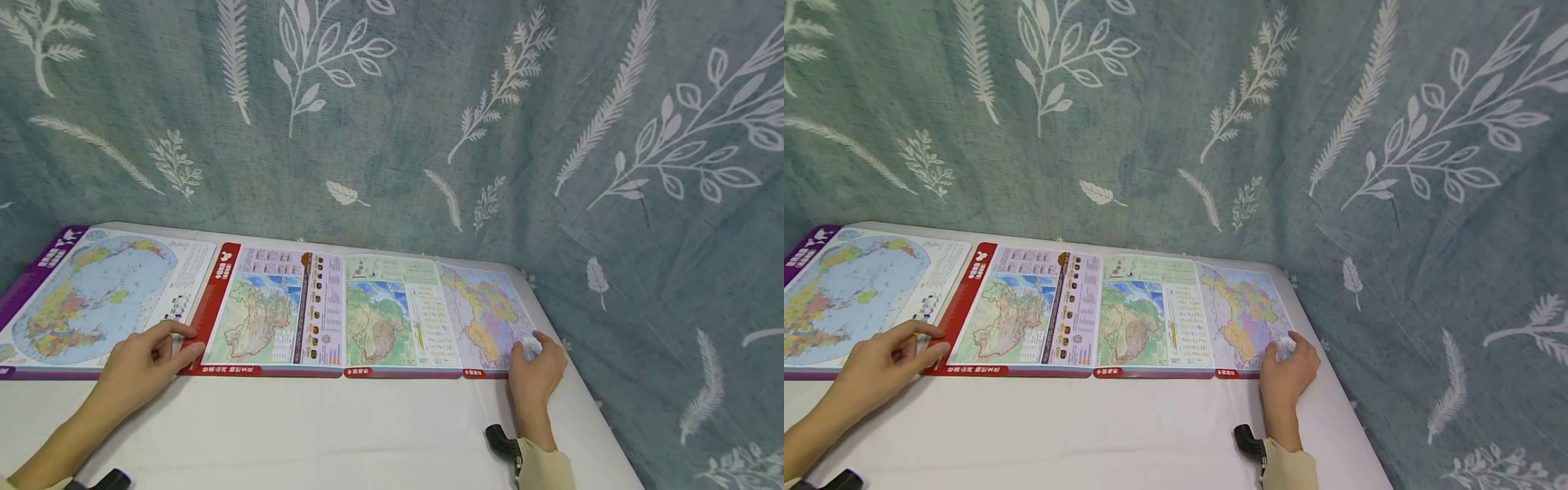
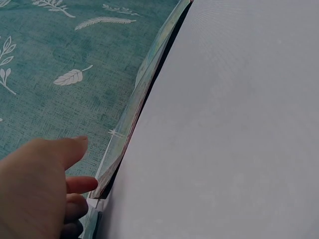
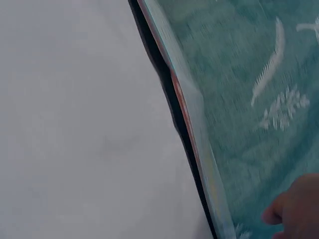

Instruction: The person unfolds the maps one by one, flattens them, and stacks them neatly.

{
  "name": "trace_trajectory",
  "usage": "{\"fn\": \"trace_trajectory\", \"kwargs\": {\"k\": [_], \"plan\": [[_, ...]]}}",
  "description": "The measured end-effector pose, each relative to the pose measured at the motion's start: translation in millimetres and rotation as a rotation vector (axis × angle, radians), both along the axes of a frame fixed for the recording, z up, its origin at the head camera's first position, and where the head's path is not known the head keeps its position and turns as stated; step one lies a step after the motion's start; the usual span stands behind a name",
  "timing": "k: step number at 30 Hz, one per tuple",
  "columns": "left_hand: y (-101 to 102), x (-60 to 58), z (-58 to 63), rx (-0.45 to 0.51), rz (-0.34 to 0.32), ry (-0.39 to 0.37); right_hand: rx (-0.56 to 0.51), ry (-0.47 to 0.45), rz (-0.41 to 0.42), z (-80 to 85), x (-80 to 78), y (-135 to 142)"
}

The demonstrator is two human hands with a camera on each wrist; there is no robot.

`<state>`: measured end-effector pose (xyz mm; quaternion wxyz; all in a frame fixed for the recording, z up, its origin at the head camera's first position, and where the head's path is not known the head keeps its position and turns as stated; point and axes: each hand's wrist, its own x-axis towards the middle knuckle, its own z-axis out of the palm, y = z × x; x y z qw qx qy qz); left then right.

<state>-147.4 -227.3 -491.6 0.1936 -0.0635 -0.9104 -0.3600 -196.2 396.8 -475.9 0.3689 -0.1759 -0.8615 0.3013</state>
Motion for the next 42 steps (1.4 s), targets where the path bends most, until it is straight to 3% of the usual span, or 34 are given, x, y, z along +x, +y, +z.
{"fn": "trace_trajectory", "kwargs": {"k": [12, 22, 42], "plan": [[-1.6, 5.8, 0.6, 0.146, 0.101, 0.080, 0.006, 0.016, 0.208, -0.3, 0.4, -55.3], [-2.8, 4.3, 1.9, 0.202, 0.109, 0.109, 0.063, 0.091, 0.341, -4.0, 0.0, -100.9], [-10.9, 2.8, 2.8, 0.189, 0.131, 0.111, 0.092, 0.130, 0.505, -11.2, 0.1, -199.6]]}}
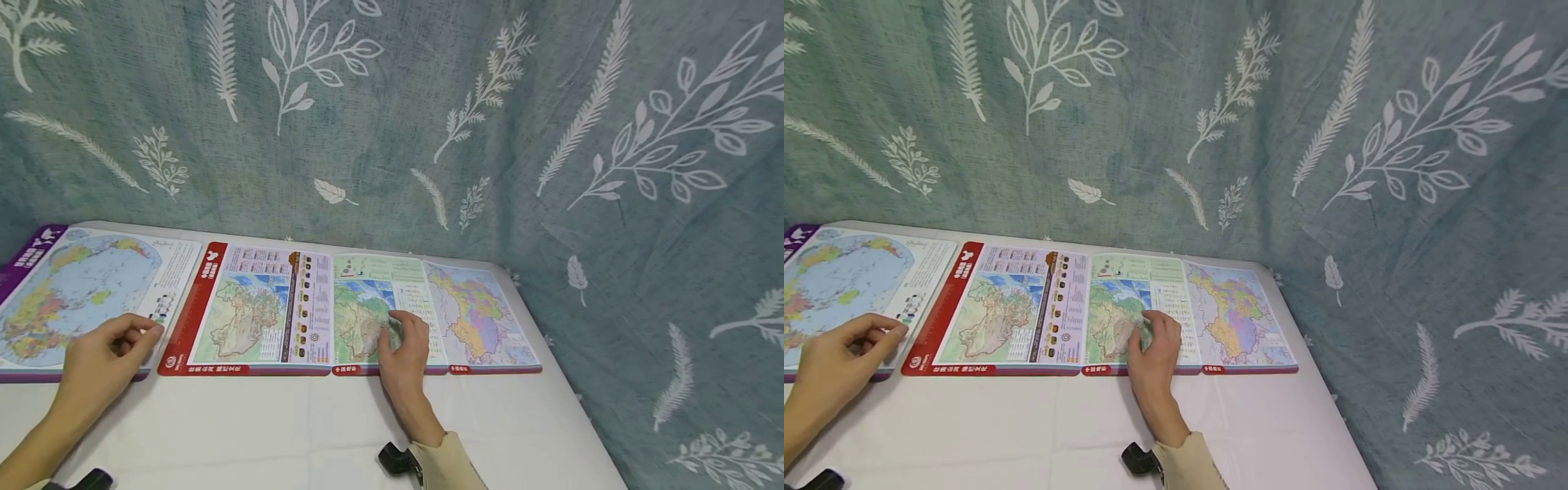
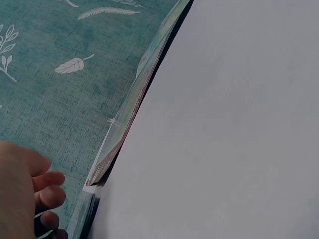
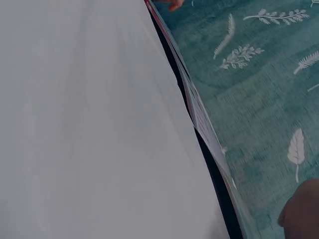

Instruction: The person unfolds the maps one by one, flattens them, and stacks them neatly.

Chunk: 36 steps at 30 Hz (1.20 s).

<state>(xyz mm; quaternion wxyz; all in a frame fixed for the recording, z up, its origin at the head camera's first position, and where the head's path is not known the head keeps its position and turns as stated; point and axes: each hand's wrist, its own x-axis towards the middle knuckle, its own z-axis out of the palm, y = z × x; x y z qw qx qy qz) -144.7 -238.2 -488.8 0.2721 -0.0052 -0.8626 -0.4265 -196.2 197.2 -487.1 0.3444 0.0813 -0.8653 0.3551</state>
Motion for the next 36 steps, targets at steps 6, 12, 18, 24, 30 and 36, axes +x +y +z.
{"fn": "trace_trajectory", "kwargs": {"k": [6, 12, 18, 24, 30, 36], "plan": [[-3.8, -1.4, 3.8, -0.030, 0.049, 0.043, -0.003, 0.037, 0.048, 0.8, 0.2, -26.6], [-11.8, -2.3, 7.9, -0.052, 0.112, 0.056, 0.012, 0.032, 0.093, -1.1, 0.6, -54.0], [-21.7, -4.9, 6.6, -0.037, 0.189, 0.015, 0.028, 0.020, 0.113, -1.3, 4.7, -76.8], [-30.7, -5.1, 6.0, -0.061, 0.239, -0.049, 0.037, 0.042, 0.135, -0.3, 8.1, -98.5], [-41.8, -7.6, 4.2, -0.041, 0.290, -0.099, 0.046, 0.033, 0.154, -0.1, 10.8, -119.0], [-52.0, -10.5, -0.8, -0.017, 0.344, -0.199, 0.083, 0.000, 0.143, -0.9, 14.5, -135.9]]}}
